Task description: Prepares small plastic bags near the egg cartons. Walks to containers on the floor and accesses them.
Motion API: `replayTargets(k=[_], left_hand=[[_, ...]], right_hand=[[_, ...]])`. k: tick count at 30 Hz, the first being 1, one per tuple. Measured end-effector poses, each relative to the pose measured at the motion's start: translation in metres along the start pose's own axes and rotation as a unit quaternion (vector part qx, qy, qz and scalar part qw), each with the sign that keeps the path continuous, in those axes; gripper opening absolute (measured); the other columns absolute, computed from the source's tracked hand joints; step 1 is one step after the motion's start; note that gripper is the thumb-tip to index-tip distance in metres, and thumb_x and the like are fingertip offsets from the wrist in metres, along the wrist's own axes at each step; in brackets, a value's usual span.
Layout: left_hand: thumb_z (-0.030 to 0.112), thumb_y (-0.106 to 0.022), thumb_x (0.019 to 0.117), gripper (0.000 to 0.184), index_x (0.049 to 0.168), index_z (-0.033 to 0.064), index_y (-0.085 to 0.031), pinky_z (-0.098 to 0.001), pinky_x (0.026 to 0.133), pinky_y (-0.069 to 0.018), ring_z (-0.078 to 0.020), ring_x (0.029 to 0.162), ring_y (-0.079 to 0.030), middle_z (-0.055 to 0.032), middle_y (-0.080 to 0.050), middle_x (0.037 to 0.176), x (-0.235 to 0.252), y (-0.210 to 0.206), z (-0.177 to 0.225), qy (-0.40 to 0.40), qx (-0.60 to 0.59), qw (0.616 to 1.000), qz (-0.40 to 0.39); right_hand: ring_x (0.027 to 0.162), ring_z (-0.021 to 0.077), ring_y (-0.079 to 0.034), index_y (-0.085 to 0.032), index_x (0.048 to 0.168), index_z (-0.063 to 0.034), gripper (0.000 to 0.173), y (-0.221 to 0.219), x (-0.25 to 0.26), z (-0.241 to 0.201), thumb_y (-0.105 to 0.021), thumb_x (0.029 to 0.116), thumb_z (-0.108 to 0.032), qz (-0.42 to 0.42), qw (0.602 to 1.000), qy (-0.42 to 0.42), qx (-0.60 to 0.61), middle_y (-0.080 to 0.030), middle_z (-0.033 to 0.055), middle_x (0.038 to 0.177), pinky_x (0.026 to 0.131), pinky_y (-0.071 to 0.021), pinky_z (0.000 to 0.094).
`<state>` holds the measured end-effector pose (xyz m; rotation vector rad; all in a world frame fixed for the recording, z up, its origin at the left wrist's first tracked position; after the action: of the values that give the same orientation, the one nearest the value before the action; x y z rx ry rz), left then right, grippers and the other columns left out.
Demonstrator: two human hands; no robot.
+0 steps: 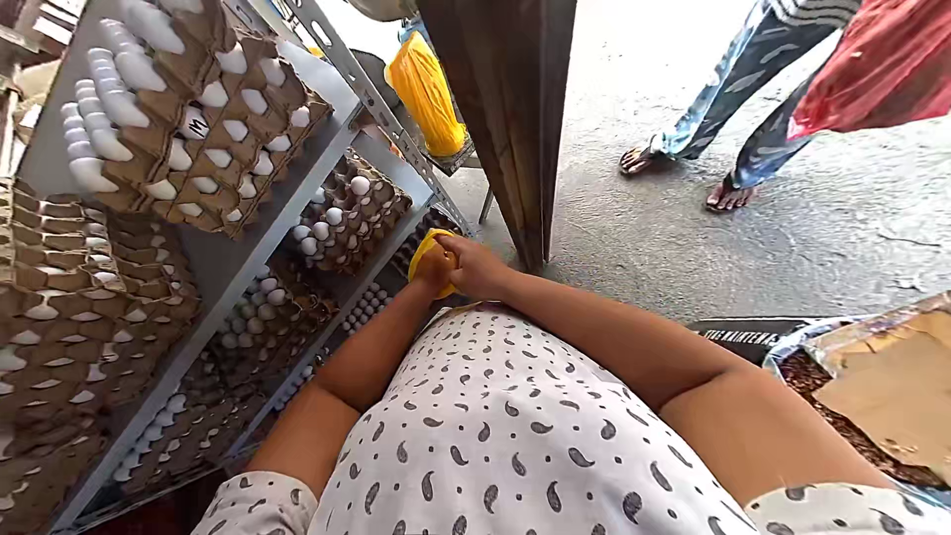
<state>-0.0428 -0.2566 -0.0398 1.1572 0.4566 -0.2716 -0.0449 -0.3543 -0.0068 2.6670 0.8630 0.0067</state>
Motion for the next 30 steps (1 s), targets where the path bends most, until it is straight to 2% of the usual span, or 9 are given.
replayTargets(k=[4, 7, 9, 13, 17, 21, 24, 27, 30], left_hand=[[0.015, -0.050, 0.1083, 0.037, 0.139, -0.0061, -0.053, -0.0519, 0.106, -0.0452, -0.0351, 0.123, -0.060, -0.0274, -0.061, 0.132, -0.027, 0.006, 0.017, 0.086, -0.092, 0.986, -0.109], [0.003, -0.042, 0.1077, 0.027, 0.132, -0.0045, -0.051, -0.0362, 0.090, -0.0497, -0.0193, 0.100, -0.058, -0.0166, -0.060, 0.117, -0.045, -0.001, 0.017, 0.127, -0.241, 0.952, -0.138], [-0.003, -0.040, 0.1056, 0.027, 0.130, -0.0037, -0.050, -0.0324, 0.087, -0.0501, -0.0150, 0.096, -0.057, -0.0129, -0.059, 0.113, -0.051, -0.006, 0.016, 0.109, -0.276, 0.941, -0.164], [0.009, -0.052, 0.1060, 0.032, 0.134, -0.0056, -0.053, -0.0457, 0.100, -0.0483, -0.0276, 0.114, -0.061, -0.0223, -0.062, 0.125, -0.056, -0.006, 0.008, 0.047, -0.052, 0.978, -0.195], [0.020, -0.052, 0.1073, 0.034, 0.125, -0.0081, -0.060, -0.0556, 0.100, -0.0464, -0.0382, 0.115, -0.062, -0.0287, -0.064, 0.119, -0.053, -0.014, -0.006, 0.017, 0.098, 0.983, -0.156], [0.012, -0.050, 0.1060, 0.029, 0.113, -0.0114, -0.065, -0.0559, 0.098, -0.0483, -0.0404, 0.110, -0.065, -0.0302, -0.068, 0.110, -0.059, -0.015, -0.007, -0.060, 0.083, 0.993, -0.061], [0.008, -0.054, 0.1035, 0.023, 0.106, -0.0103, -0.068, -0.0572, 0.095, -0.0505, -0.0409, 0.105, -0.068, -0.0288, -0.070, 0.105, -0.063, -0.015, -0.005, -0.063, 0.106, 0.991, -0.050], [0.010, -0.054, 0.1043, 0.023, 0.110, -0.0086, -0.067, -0.0608, 0.092, -0.0510, -0.0444, 0.105, -0.067, -0.0293, -0.069, 0.106, -0.062, -0.008, -0.002, -0.034, 0.158, 0.982, -0.100], [0.018, -0.061, 0.1032, 0.027, 0.120, -0.0011, -0.069, -0.0526, 0.090, -0.0573, -0.0318, 0.097, -0.072, -0.0191, -0.073, 0.107, -0.071, 0.023, -0.002, -0.083, 0.094, 0.990, -0.063]], right_hand=[[0.131, 0.0336, -0.057, -0.052, 0.149, -0.0048, 0.063, -0.006, -0.003, 0.002, -0.062, 0.0866, 0.003, -0.013, 1.000, 0.020, 0.012, -0.057, 0.0185, 0.144, 0.108, -0.0451, 0.0581], [0.132, 0.0339, -0.056, -0.053, 0.147, -0.0047, 0.059, -0.012, -0.010, -0.003, -0.062, 0.0894, 0.002, -0.036, 0.999, 0.031, 0.016, -0.057, 0.0184, 0.145, 0.109, -0.0441, 0.0572], [0.133, 0.0341, -0.055, -0.051, 0.149, -0.0043, 0.060, -0.014, -0.015, -0.007, -0.062, 0.0904, 0.002, -0.055, 0.998, 0.033, 0.015, -0.056, 0.0185, 0.146, 0.110, -0.0430, 0.0568], [0.128, 0.0344, -0.059, -0.053, 0.147, -0.0037, 0.062, -0.015, -0.023, -0.013, -0.065, 0.0867, 0.004, -0.065, 0.997, 0.049, 0.014, -0.059, 0.0189, 0.142, 0.106, -0.0459, 0.0565], [0.130, 0.0319, -0.058, -0.055, 0.145, -0.0035, 0.059, -0.016, -0.028, -0.018, -0.063, 0.0871, 0.006, -0.072, 0.994, 0.076, 0.010, -0.057, 0.0171, 0.145, 0.108, -0.0457, 0.0533], [0.133, 0.0312, -0.056, -0.054, 0.145, -0.0019, 0.061, -0.017, -0.028, -0.019, -0.061, 0.0860, 0.009, -0.069, 0.994, 0.089, 0.014, -0.056, 0.0173, 0.146, 0.110, -0.0442, 0.0517], [0.134, 0.0303, -0.056, -0.053, 0.146, -0.0015, 0.062, -0.020, -0.026, -0.019, -0.060, 0.0860, 0.011, -0.072, 0.994, 0.085, 0.022, -0.057, 0.0171, 0.146, 0.111, -0.0439, 0.0510], [0.134, 0.0302, -0.055, -0.053, 0.147, -0.0027, 0.060, -0.022, -0.021, -0.016, -0.060, 0.0883, 0.008, -0.068, 0.995, 0.069, 0.020, -0.055, 0.0166, 0.148, 0.112, -0.0435, 0.0520], [0.130, 0.0302, -0.058, -0.056, 0.145, -0.0037, 0.059, -0.023, -0.017, -0.012, -0.062, 0.0871, 0.006, -0.053, 0.996, 0.063, 0.017, -0.058, 0.0170, 0.144, 0.108, -0.0462, 0.0520]])
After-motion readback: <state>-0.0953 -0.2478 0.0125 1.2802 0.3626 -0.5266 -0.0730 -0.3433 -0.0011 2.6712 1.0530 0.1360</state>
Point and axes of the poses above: each hand's wrist, its own x-axis towards the middle knuckle, its own y-axis out of the back of the hand, z = x × y, the point moved 7 cm from there along x, towards the middle knuckle
